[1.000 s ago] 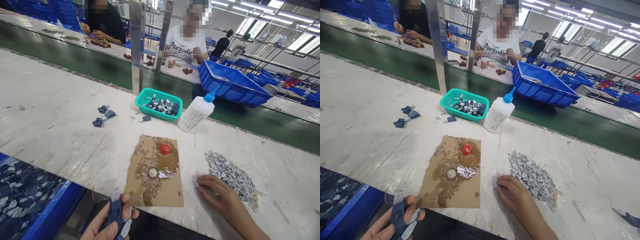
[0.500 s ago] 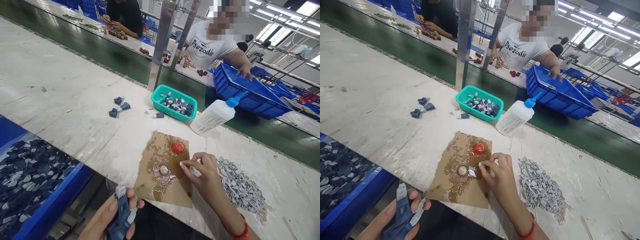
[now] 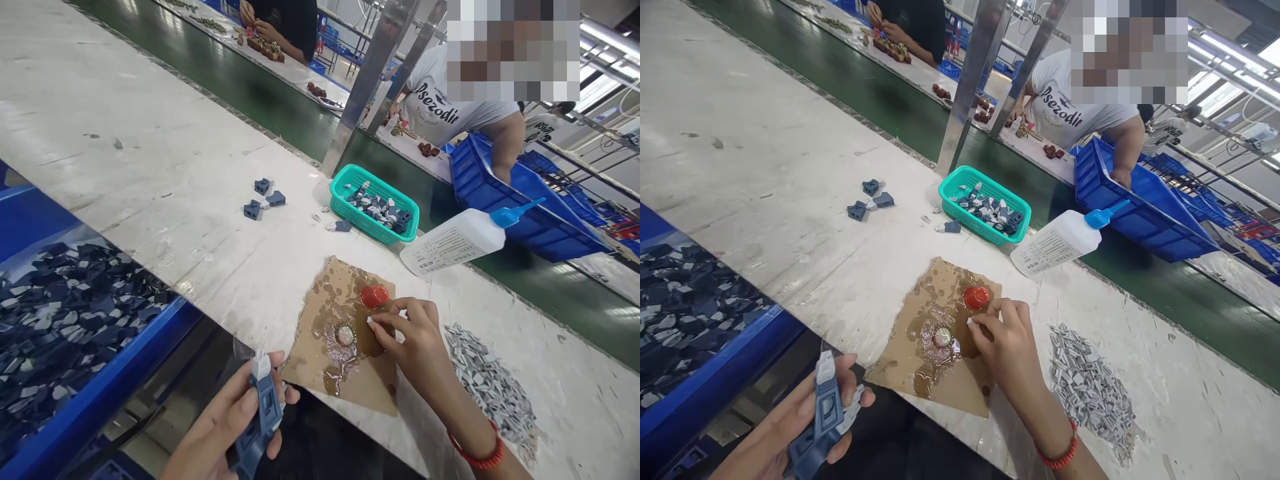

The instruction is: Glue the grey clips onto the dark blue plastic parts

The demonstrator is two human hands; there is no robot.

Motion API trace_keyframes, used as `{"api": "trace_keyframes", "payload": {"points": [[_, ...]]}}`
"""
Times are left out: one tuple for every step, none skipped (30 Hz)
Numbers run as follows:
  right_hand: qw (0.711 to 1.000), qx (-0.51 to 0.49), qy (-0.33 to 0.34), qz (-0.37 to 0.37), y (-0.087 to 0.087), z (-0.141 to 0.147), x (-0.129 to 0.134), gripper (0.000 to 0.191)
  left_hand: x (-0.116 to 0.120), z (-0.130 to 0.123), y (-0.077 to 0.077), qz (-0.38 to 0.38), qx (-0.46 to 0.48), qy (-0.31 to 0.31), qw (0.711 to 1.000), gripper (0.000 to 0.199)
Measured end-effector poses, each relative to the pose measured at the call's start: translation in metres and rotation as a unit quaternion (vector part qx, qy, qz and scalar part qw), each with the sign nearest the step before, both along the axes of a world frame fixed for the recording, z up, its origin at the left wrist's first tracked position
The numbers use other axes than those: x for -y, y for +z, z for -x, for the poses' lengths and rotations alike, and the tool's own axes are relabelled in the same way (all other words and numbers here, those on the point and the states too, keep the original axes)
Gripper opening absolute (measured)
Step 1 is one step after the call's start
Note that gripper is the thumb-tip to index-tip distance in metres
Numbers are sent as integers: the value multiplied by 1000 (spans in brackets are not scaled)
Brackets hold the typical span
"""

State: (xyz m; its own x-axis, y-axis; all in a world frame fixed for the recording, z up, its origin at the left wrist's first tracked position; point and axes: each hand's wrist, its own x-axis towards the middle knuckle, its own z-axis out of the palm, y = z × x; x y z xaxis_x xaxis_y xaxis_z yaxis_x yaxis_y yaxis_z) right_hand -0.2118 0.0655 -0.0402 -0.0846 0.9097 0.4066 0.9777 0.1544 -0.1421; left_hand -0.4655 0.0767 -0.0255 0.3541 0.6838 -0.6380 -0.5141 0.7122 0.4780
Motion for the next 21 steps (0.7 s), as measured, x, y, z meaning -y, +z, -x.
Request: {"api": "trace_keyframes", "payload": {"points": [[1000,1,2,3,0,0,0,11,0,0,-2,-12,16,8,1000,33],[1000,1,4,5,0,0,-1,11,1,0,-3,-24,29,12,999,31],[1000,2,5,5,0,0,-1,11,1,0,-5,-34,37,12,999,29],[1000,2,6,4,1,-1,-2,10,2,0,-6,-42,41,11,998,28],[1000,2,5,0,2,-1,-2,10,2,0,-6,-49,42,9,998,27],[1000,2,4,-6,3,-1,-1,10,3,0,-6,-56,42,6,998,26],[1000,1,2,-13,6,-1,-1,10,3,1,-6,-59,43,3,997,26],[1000,1,-1,-22,8,0,0,9,2,1,-7,-59,42,-1,997,25],[999,1,-6,-35,11,0,1,9,2,1,-7,-54,40,-9,998,25],[998,2,-16,-53,14,2,2,7,1,0,-8,-46,37,-19,998,25],[997,3,-27,-72,16,3,4,7,1,0,-10,-38,33,-30,998,26],[996,3,-36,-85,17,4,5,7,0,-1,-11,-33,29,-39,998,26],[995,2,-41,-92,17,5,5,7,0,-3,-13,-32,25,-46,998,26],[995,0,-43,-91,16,7,6,7,-1,-4,-14,-36,22,-51,998,26],[996,-4,-41,-83,14,7,6,8,-1,-6,-14,-43,18,-54,997,26],[996,-7,-38,-74,12,8,7,10,-1,-8,-13,-51,10,-55,997,26],[997,-10,-40,-68,10,8,7,11,-1,-10,-12,-55,-3,-58,997,26],[997,-11,-44,-67,8,8,7,11,0,-12,-10,-55,-18,-61,996,26],[997,-13,-49,-66,6,9,7,11,0,-13,-8,-53,-35,-64,996,27],[997,-14,-51,-64,5,9,7,12,1,-15,-6,-51,-50,-66,995,27],[997,-14,-51,-62,4,9,7,13,2,-16,-4,-48,-63,-67,995,28]]}}
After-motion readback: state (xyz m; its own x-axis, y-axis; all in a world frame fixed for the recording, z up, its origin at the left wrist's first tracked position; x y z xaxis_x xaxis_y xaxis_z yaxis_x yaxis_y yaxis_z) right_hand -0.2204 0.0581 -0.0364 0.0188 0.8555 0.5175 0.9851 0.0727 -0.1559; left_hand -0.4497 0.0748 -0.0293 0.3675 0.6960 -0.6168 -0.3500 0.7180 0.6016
